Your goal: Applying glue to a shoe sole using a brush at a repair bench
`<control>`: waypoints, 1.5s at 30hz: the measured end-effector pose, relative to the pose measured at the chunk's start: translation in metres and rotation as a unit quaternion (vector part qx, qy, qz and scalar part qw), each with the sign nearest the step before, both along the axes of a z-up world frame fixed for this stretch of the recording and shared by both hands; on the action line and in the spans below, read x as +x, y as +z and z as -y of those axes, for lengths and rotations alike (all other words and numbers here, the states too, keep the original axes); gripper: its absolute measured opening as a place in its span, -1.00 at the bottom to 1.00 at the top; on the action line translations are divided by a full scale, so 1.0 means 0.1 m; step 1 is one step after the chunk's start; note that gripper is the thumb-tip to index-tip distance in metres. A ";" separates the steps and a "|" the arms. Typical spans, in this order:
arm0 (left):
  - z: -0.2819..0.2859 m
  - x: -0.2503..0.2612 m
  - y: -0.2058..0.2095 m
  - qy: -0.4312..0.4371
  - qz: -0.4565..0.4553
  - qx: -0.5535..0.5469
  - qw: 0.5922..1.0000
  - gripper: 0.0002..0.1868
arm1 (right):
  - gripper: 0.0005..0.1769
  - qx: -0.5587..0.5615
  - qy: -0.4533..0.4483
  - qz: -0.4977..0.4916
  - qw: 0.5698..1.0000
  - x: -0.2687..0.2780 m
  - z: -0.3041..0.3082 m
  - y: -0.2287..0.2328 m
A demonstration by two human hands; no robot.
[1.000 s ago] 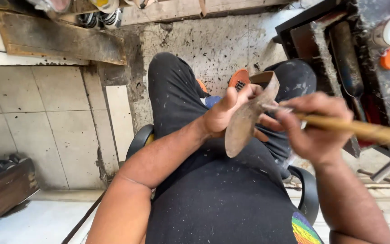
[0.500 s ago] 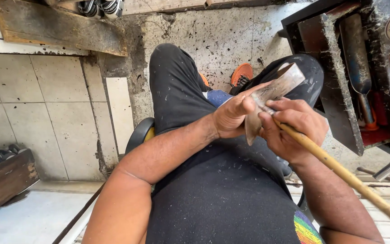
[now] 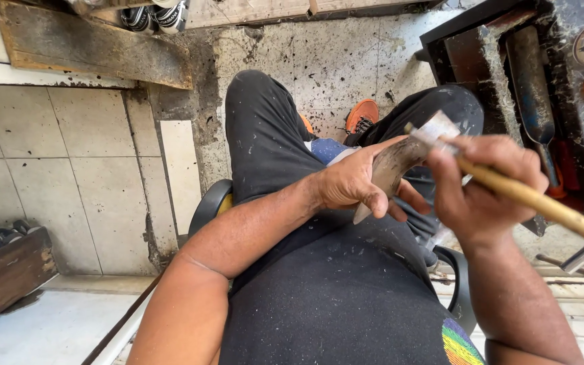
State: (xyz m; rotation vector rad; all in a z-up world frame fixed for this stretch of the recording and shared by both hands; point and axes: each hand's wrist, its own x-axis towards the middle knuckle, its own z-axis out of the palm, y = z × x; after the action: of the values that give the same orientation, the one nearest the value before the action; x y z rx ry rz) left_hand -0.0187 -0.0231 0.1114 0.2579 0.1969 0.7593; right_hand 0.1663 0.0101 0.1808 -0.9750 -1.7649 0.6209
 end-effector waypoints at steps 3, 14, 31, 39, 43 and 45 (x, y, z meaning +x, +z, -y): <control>0.01 -0.01 -0.04 0.021 0.071 -0.008 0.997 0.35 | -0.69 -0.092 0.057 -0.036 0.993 0.04 0.03 -0.01; -0.11 -0.12 0.25 -0.010 0.008 -0.006 1.000 0.49 | -0.65 0.027 -0.030 -0.036 0.999 0.15 -0.30 -0.01; -0.29 -0.01 0.72 0.083 0.112 -0.232 0.963 0.49 | -0.79 0.042 0.162 0.084 0.982 -0.22 0.16 0.19; -0.06 0.02 0.07 0.101 0.151 -0.057 0.982 0.36 | -0.71 -0.110 0.176 0.005 0.978 -0.10 -0.05 0.11; 0.02 0.01 0.06 0.071 0.126 0.018 0.989 0.21 | -0.74 0.036 0.078 -0.058 0.995 0.06 -0.31 0.04; 0.06 -0.03 0.04 0.059 0.063 0.051 0.995 0.33 | -0.68 0.069 0.026 -0.054 0.996 0.09 -0.27 0.03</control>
State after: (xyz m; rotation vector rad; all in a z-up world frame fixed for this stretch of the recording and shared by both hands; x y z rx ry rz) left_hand -0.0216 -0.0287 0.1158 0.2963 0.0529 0.9007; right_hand 0.1752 0.0368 0.1838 -0.7893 -1.7169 0.5656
